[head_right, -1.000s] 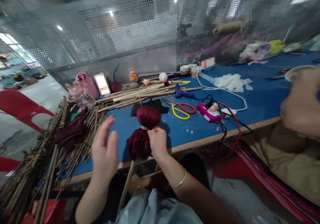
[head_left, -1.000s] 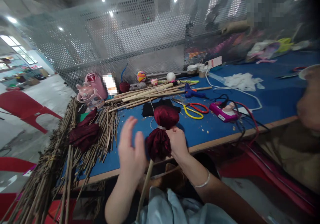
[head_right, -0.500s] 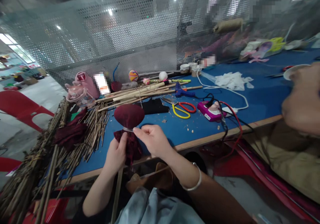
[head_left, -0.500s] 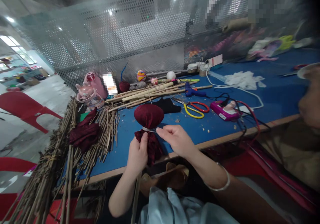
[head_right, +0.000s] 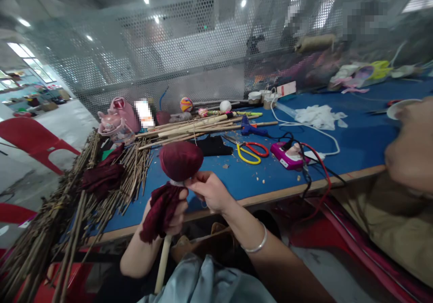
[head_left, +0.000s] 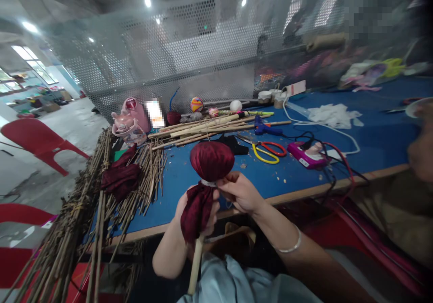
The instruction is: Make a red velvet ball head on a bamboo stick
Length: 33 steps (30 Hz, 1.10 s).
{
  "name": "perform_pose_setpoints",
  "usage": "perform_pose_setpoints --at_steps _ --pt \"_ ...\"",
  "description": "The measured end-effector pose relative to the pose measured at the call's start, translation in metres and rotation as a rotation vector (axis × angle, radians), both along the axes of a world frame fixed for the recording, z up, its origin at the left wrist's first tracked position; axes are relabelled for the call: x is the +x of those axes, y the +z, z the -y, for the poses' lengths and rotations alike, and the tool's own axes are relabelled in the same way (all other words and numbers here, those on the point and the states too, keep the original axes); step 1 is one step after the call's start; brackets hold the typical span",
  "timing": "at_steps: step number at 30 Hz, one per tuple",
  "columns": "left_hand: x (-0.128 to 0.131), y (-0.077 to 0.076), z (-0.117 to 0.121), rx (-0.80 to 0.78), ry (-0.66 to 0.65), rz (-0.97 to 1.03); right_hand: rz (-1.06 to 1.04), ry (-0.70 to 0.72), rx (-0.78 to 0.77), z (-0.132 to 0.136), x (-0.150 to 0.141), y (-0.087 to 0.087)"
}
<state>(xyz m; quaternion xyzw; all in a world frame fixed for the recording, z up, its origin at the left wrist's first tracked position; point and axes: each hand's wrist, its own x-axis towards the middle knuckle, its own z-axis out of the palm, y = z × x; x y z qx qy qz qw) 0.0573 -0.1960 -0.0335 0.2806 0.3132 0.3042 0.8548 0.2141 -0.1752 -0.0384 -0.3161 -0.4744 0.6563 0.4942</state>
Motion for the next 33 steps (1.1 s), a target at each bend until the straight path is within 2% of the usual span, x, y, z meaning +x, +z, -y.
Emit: perform_pose_setpoints --at_steps 2,3,6,8,10,12,13,15,16,17,19,20,21,24,26,31,33 --pt "0.002 -0.005 -0.005 -0.117 -0.197 0.131 0.038 -0.032 0.069 -0.002 0.001 0.006" --pt "0.004 -0.007 -0.007 -0.138 -0.228 0.165 0.046 -0.039 0.103 -0.004 0.002 0.011" --pt "0.017 -0.007 -0.019 -0.048 -0.198 0.156 0.032 0.023 0.16 -0.016 0.002 0.027" --pt "0.023 -0.001 -0.034 0.114 -0.173 0.043 0.013 0.106 0.129 -0.03 0.002 0.038" --pt "0.021 0.009 -0.055 0.361 0.028 -0.16 -0.022 0.149 0.062 -0.051 0.001 0.047" --pt "0.011 0.021 -0.082 0.576 0.346 -0.322 -0.086 0.118 0.031 -0.075 0.0 0.051" --pt "0.005 0.029 -0.096 0.632 0.463 -0.352 -0.111 0.091 0.03 -0.087 -0.001 0.052" --pt "-0.007 0.042 -0.12 0.676 0.598 -0.374 -0.126 0.06 0.036 -0.107 -0.003 0.049" --pt "-0.009 0.047 -0.129 0.663 0.625 -0.355 -0.119 0.065 0.04 -0.115 -0.004 0.045" --pt "-0.008 0.05 -0.135 0.628 0.599 -0.322 -0.105 0.078 0.048 -0.12 -0.005 0.039" --pt "0.0 0.048 -0.137 0.516 0.43 -0.249 -0.051 0.092 0.088 -0.126 -0.008 0.025" --pt "0.007 0.043 -0.135 0.472 0.332 -0.251 -0.002 0.082 0.109 -0.127 -0.009 0.017" --pt "0.014 0.037 -0.131 0.456 0.292 -0.299 0.063 0.057 0.124 -0.128 -0.009 0.01" --pt "0.025 0.016 -0.117 0.622 0.388 -0.591 0.286 -0.019 0.116 -0.129 -0.008 -0.007" --pt "0.023 0.008 -0.112 0.723 0.414 -0.728 0.399 -0.031 0.13 -0.13 -0.005 -0.011" --pt "0.013 0.001 -0.108 0.737 0.489 -0.801 0.529 -0.179 0.289 -0.121 0.005 0.005" --pt "0.013 -0.001 -0.107 0.735 0.515 -0.81 0.513 -0.155 0.306 -0.113 0.007 0.014"
